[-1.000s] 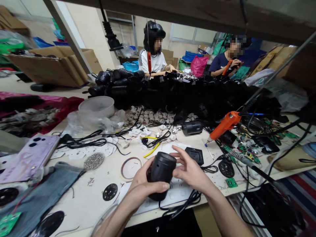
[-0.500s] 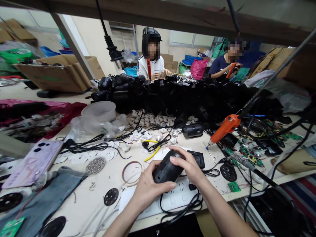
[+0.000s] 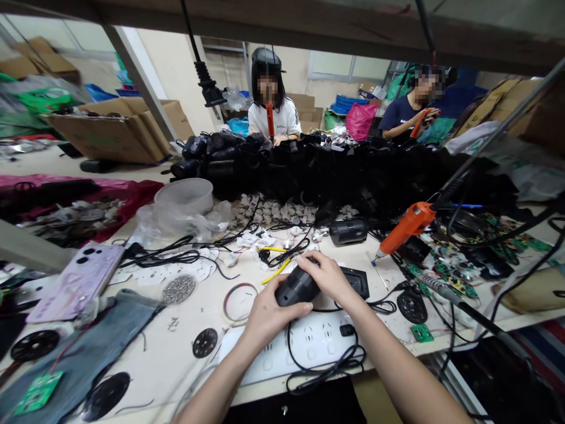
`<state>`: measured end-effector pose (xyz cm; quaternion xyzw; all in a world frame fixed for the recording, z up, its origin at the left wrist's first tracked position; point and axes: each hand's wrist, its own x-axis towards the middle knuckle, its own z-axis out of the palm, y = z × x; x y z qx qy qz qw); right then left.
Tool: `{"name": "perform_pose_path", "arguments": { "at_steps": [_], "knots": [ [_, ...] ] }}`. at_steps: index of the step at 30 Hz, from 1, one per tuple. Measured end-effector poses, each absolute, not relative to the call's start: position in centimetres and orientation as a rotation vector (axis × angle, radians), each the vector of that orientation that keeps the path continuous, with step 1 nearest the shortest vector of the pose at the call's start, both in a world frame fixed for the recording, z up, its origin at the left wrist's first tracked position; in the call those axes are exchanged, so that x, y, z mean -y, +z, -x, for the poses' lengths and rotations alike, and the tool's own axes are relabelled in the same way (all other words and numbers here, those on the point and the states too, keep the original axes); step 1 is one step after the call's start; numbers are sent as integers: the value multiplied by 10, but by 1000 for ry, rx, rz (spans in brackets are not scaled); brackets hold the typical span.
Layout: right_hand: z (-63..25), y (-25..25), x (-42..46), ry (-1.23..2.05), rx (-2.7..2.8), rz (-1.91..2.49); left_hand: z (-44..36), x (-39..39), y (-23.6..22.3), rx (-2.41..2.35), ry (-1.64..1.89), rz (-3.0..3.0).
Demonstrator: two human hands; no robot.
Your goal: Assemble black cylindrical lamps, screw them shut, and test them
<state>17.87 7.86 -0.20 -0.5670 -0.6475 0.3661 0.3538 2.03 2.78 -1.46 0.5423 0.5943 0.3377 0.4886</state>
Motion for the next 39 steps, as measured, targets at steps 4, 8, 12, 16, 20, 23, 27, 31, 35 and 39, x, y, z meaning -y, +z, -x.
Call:
{"name": "perform_pose_path", "arguments": {
  "at_steps": [4,8,12,16,20,23,27,31,35,39],
  "knots": [
    [-190,0,-80,827,1624,1457,-19,-34,-17,-1524,838,-1307],
    [-218,3,-63,666,1447,1488,-14,-35,-16,-1504,878,-1137],
    [-252,-9,-38,526,1266,1563,-10,-37,-18,-1246,921,-752],
    [-276,-23,-18,443,1145,1637,-8,-40,-20,-1146,925,-609],
    [-287,-21,-32,259,980,1522,-11,-46,-19,-1234,834,-783],
    [-296,-9,-69,144,978,1433,-15,-54,-17,-1390,725,-1013],
    [-304,8,-113,227,996,1485,-17,-65,-16,-1434,571,-1262],
    [-286,24,-110,227,1098,1377,-18,-72,-16,-1355,478,-1346],
    [-256,36,-77,596,1173,1192,-21,-76,-14,-1338,462,-1358],
    [-243,39,-52,1074,1211,1005,-22,-77,-9,-1278,481,-1478]
  ]
}}
